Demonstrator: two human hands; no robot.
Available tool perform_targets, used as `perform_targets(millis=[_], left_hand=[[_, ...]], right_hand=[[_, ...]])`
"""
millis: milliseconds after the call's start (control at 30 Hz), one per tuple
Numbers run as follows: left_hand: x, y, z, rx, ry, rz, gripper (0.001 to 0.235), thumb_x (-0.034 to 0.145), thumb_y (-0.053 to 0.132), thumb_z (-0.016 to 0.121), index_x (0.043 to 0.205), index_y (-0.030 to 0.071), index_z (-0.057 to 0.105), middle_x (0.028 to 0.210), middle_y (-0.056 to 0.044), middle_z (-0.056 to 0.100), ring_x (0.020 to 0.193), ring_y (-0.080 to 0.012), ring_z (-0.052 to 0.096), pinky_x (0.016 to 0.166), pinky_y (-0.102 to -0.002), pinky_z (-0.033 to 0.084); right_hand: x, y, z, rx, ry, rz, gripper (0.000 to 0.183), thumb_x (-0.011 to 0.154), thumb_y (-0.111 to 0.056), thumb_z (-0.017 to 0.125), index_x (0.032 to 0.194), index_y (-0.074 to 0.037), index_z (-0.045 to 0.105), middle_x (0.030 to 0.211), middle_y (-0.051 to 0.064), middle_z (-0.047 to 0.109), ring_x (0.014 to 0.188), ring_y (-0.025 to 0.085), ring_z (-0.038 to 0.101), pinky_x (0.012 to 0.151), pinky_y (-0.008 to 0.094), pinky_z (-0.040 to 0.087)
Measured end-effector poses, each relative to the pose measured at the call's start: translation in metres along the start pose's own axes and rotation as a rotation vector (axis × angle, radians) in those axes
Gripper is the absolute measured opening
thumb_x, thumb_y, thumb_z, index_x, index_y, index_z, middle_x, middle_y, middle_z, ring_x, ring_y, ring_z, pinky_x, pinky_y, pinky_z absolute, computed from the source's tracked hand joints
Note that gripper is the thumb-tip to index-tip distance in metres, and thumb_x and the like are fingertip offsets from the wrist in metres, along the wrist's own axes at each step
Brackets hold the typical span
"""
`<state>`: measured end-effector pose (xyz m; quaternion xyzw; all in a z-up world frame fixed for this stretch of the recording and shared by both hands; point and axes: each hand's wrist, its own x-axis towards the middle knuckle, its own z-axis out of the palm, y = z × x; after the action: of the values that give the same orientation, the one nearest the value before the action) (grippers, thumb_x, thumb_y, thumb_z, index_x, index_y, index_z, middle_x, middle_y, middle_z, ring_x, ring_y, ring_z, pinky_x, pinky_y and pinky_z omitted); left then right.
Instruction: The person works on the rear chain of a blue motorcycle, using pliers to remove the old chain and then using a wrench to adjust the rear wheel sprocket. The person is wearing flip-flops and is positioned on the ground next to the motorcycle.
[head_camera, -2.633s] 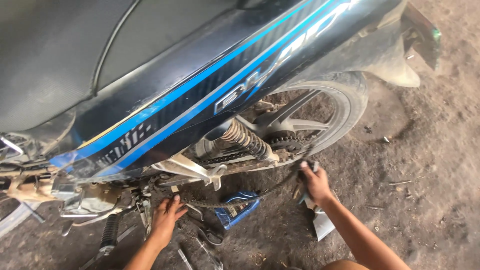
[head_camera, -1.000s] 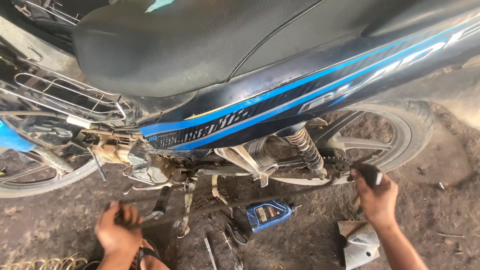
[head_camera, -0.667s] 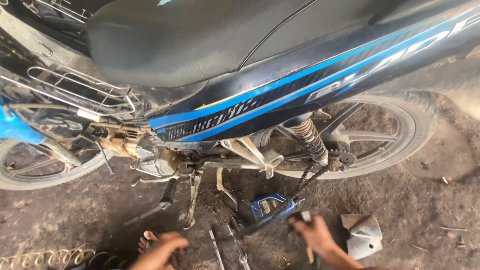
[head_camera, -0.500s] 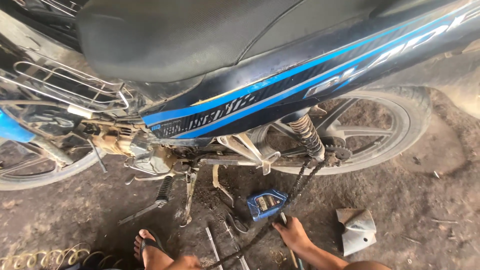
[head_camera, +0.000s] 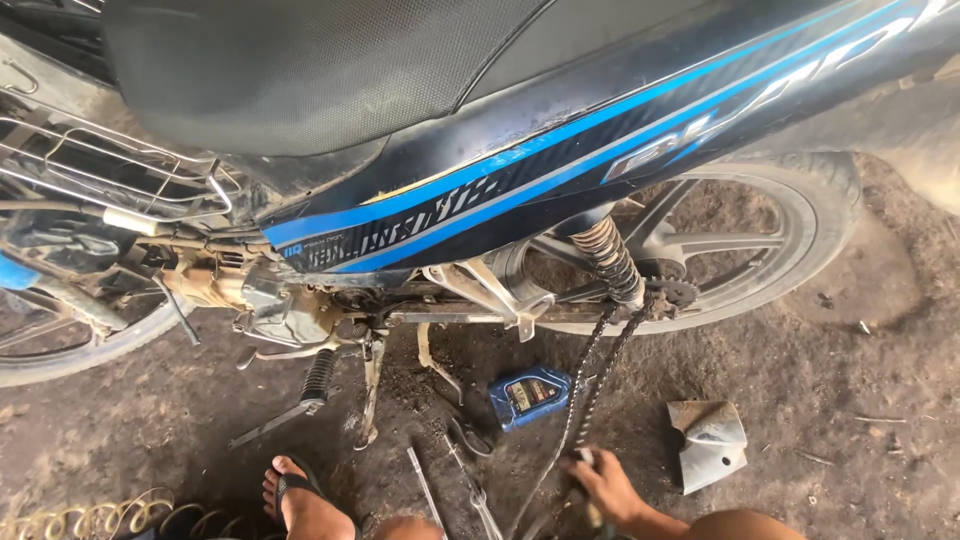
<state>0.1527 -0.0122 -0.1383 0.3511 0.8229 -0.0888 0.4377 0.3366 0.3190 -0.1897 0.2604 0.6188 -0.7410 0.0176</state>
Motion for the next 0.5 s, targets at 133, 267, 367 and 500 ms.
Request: perform_targets(millis=[133,267,367,500], left_hand=[[-0.030,0.004,-0.025,-0.047,0.041,0.072,0.043,0.094,0.034,0.064,0.131,0.012,0.059,0.138,-0.016,0.059,0.129,-0.0373,0.057,0.110,-0.049,0.046],[-0.027,-0.001,-0.048,-0.134,0.218,0.170,0.051,0.093,0.030,0.070,0.137,0.010,0.056,0.141,-0.027,0.051,0.131,-0.0442,0.050,0.109,-0.050,0.043],[-0.029,0.003,-0.066,-0.093,0.204,0.145,0.052,0.093,0.032,0.069,0.138,0.009,0.054,0.141,-0.026,0.052,0.130,-0.0425,0.052,0.109,-0.050,0.044],[-0.024,0.017,-0.085,-0.090,0.165,0.221,0.050,0.094,0.029,0.068,0.133,-0.001,0.056,0.137,-0.026,0.057,0.131,-0.0402,0.054,0.111,-0.047,0.045]], right_hand=[[0.003,-0.001,-0.046,-0.683,0.414,0.093,0.047,0.088,-0.033,0.072,0.123,-0.005,0.060,0.088,0.013,0.074,0.077,0.026,0.070,0.071,0.038,0.057],[-0.005,-0.028,-0.043,-0.783,0.704,-0.138,0.052,0.078,-0.037,0.084,0.108,-0.002,0.061,0.096,0.018,0.071,0.084,0.031,0.068,0.077,0.042,0.056],[-0.012,-0.056,-0.018,-0.550,0.452,-0.224,0.040,0.081,-0.036,0.076,0.109,-0.008,0.068,0.094,0.014,0.076,0.086,0.029,0.074,0.077,0.041,0.060],[0.011,-0.092,0.011,-0.579,0.222,0.135,0.061,0.091,-0.036,0.064,0.146,-0.017,0.045,0.095,0.021,0.081,0.094,0.035,0.078,0.082,0.042,0.057]])
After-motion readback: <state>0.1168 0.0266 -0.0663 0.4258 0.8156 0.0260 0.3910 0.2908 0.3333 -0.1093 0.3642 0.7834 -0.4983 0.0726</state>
